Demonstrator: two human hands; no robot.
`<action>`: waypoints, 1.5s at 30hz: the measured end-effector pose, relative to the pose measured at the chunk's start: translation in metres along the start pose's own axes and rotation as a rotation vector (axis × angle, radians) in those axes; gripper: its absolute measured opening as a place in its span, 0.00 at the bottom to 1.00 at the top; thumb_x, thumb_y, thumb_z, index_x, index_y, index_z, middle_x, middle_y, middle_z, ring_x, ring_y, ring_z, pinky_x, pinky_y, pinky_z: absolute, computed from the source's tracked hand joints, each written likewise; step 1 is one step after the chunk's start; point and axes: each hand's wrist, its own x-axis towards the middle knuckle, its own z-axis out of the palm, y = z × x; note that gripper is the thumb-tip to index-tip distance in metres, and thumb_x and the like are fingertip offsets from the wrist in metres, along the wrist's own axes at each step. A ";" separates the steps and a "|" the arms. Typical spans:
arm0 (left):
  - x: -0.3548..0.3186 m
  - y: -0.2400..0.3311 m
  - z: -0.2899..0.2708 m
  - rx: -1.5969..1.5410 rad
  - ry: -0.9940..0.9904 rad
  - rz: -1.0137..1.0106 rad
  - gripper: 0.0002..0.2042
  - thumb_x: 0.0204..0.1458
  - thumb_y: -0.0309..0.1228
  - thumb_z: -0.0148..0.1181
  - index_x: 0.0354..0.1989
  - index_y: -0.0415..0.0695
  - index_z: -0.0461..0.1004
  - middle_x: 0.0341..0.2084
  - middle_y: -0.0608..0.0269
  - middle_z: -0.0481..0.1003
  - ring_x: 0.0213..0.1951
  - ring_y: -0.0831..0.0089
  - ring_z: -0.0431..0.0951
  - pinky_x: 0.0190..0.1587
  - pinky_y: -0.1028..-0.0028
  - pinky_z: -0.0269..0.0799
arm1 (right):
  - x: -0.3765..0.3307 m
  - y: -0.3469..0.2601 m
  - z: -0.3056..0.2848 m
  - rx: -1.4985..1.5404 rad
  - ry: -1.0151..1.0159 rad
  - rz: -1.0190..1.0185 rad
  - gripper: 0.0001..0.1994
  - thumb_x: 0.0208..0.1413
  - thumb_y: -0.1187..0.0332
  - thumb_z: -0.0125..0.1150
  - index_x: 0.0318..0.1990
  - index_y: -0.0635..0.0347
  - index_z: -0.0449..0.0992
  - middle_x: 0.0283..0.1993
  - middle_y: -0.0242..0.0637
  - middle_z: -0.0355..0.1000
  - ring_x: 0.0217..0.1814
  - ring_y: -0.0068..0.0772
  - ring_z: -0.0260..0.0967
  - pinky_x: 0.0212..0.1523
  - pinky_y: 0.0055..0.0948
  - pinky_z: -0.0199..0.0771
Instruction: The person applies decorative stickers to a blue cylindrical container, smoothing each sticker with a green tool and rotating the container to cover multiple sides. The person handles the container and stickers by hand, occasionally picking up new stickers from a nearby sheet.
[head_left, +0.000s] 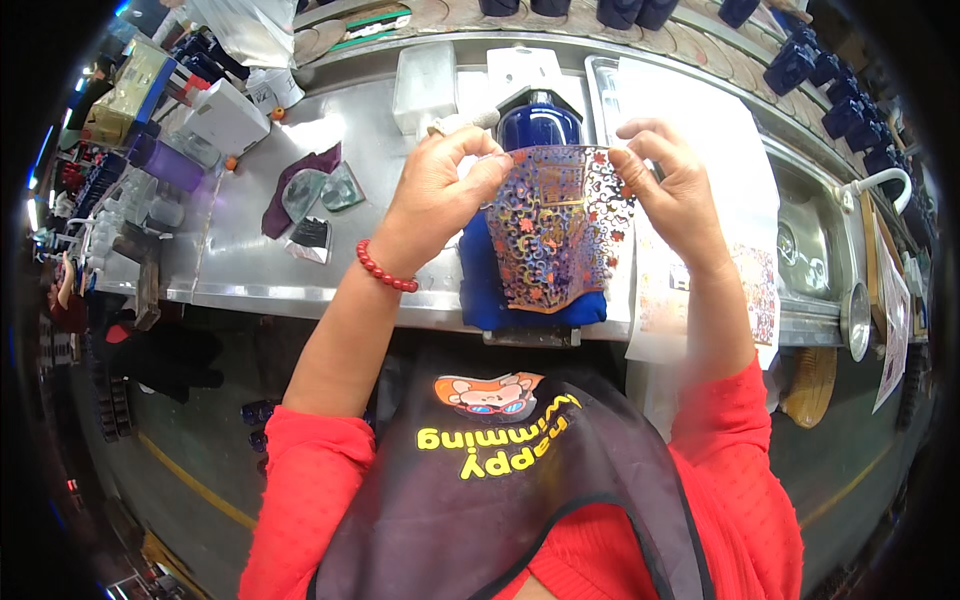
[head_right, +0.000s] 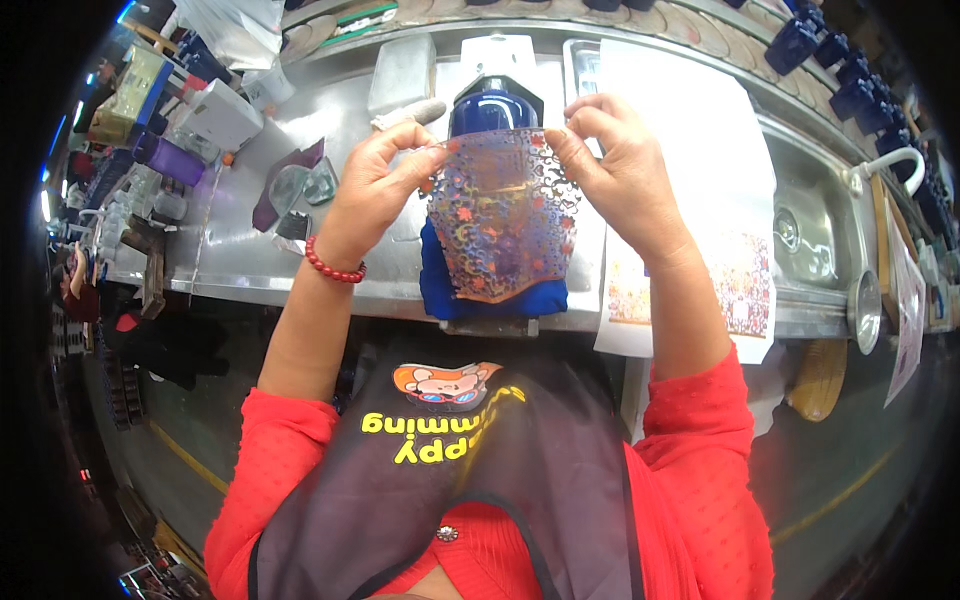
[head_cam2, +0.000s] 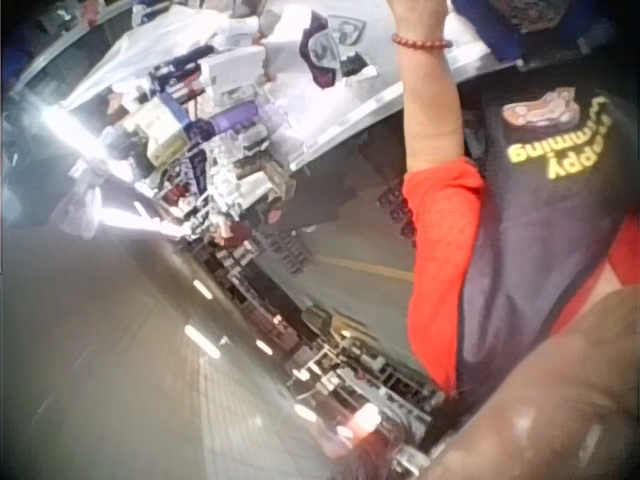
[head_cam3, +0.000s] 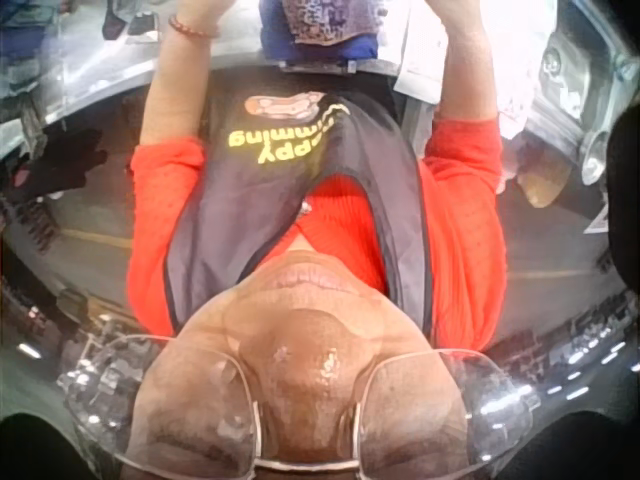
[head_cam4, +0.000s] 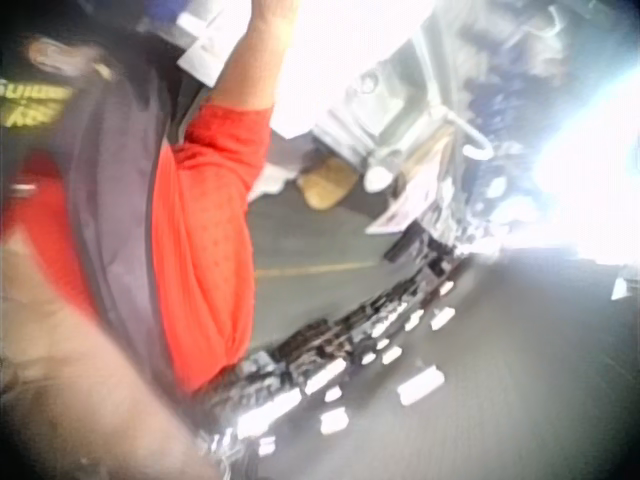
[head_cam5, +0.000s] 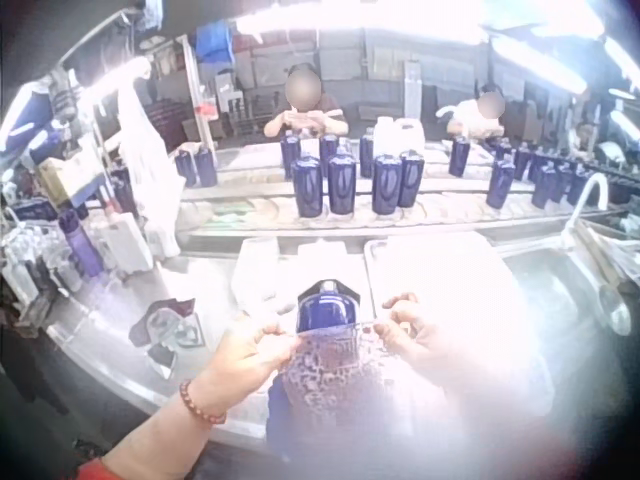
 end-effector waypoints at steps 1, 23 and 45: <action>0.003 -0.007 0.000 0.004 0.013 -0.015 0.08 0.61 0.30 0.61 0.32 0.39 0.76 0.30 0.67 0.76 0.31 0.83 0.72 0.35 0.79 0.69 | 0.002 0.010 0.007 -0.028 0.020 0.055 0.13 0.66 0.64 0.63 0.31 0.64 0.75 0.48 0.38 0.74 0.37 0.22 0.71 0.37 0.22 0.72; 0.028 -0.032 0.010 0.394 0.391 0.193 0.13 0.61 0.36 0.60 0.45 0.39 0.78 0.43 0.51 0.79 0.49 0.62 0.76 0.53 0.65 0.69 | 0.021 0.027 0.030 -0.285 0.273 0.001 0.15 0.63 0.71 0.60 0.56 0.62 0.76 0.56 0.46 0.69 0.59 0.46 0.67 0.59 0.40 0.69; -0.075 -0.023 0.029 0.752 -0.071 0.262 0.61 0.42 0.66 0.67 0.77 0.40 0.44 0.71 0.37 0.53 0.69 0.40 0.54 0.69 0.37 0.34 | -0.044 0.021 0.042 0.025 -0.092 0.010 0.36 0.67 0.45 0.54 0.75 0.56 0.57 0.76 0.54 0.53 0.77 0.53 0.53 0.74 0.42 0.55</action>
